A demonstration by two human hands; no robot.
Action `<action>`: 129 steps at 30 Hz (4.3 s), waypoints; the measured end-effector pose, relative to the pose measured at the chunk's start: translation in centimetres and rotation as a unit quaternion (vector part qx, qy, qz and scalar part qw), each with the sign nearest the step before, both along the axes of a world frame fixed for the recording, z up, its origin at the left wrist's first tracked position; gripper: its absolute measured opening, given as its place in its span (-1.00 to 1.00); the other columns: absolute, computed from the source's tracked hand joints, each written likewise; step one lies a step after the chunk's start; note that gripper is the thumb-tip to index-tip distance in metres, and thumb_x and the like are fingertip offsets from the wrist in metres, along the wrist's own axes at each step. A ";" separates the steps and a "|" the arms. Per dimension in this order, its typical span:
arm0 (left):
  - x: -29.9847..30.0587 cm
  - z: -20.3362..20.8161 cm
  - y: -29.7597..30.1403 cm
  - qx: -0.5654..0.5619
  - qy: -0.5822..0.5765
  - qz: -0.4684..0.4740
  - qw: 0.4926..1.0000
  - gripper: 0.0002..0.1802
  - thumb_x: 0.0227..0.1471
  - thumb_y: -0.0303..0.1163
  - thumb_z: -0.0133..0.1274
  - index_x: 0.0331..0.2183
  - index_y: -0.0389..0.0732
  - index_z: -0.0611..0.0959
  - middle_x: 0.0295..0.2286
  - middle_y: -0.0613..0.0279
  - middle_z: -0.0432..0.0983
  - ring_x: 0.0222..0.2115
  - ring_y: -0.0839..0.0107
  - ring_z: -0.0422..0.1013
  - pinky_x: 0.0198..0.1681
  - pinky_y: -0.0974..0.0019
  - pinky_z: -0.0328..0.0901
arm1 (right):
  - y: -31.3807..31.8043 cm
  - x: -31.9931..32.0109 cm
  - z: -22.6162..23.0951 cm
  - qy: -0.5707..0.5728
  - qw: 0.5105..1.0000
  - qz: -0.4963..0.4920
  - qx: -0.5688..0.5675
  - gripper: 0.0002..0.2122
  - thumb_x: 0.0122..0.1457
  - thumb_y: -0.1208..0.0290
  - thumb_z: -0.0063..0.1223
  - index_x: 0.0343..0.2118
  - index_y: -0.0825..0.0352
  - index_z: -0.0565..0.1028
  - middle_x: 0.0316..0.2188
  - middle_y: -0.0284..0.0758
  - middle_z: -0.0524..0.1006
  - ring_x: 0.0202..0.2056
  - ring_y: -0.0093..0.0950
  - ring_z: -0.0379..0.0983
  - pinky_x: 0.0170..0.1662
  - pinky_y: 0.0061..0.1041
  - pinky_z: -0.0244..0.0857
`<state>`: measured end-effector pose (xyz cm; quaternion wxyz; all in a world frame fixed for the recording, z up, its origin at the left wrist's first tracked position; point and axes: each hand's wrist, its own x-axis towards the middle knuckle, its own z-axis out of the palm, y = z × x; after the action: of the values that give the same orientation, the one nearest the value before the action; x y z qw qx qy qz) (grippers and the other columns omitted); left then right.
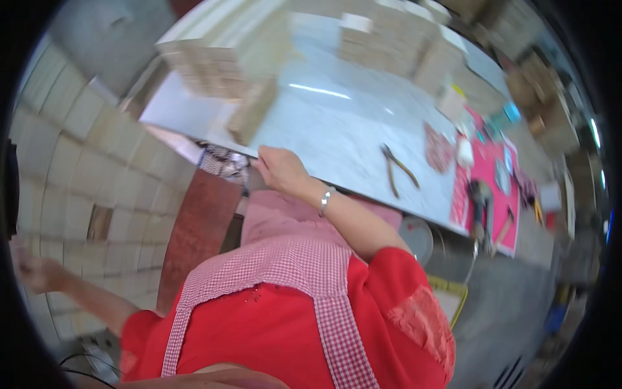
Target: Assembling wooden box components by applying glue and securing them with a pneumatic stapler.
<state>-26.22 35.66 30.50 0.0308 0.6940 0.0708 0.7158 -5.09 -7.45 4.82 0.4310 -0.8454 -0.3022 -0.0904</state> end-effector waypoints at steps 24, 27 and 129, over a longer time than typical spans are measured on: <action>18.1 -27.3 -39.9 -0.341 0.560 -0.543 0.524 -0.58 0.31 -0.30 -0.09 -0.53 -0.36 0.51 -0.56 0.25 0.50 -0.48 0.57 0.36 -0.31 0.44 0.29 | -31.7 -6.2 -6.2 -0.002 0.920 -0.391 -0.033 -0.62 -0.06 0.41 0.29 -0.13 0.34 0.48 -0.27 -0.19 0.43 -0.25 -0.28 0.39 -0.19 -0.39 0.31; 18.7 -27.0 -41.0 -0.316 0.600 -0.501 0.537 -0.62 0.31 -0.27 -0.09 -0.47 -0.33 0.55 -0.55 0.29 0.48 -0.47 0.57 0.37 -0.32 0.45 0.28 | -39.1 -5.6 -2.7 -0.118 0.865 -0.484 -0.063 -0.69 -0.01 0.52 0.24 -0.15 0.36 0.49 -0.34 -0.21 0.46 -0.30 -0.26 0.40 -0.21 -0.35 0.31; 30.4 -18.3 -48.5 -0.253 0.477 -0.826 0.161 0.10 -0.41 -0.16 0.32 0.21 -0.35 0.31 -0.01 0.07 0.38 0.01 0.33 0.33 0.13 0.36 0.21 | -27.5 -4.4 13.3 -0.084 0.882 -0.342 0.313 -0.40 0.12 -0.04 0.05 -0.03 0.49 0.39 -0.22 -0.11 0.47 -0.23 -0.27 0.53 -0.21 -0.35 0.49</action>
<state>4.19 -12.81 12.16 0.7378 0.5039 -0.3664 -0.2597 -9.51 -34.95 18.08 0.5881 -0.7068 0.0141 -0.3929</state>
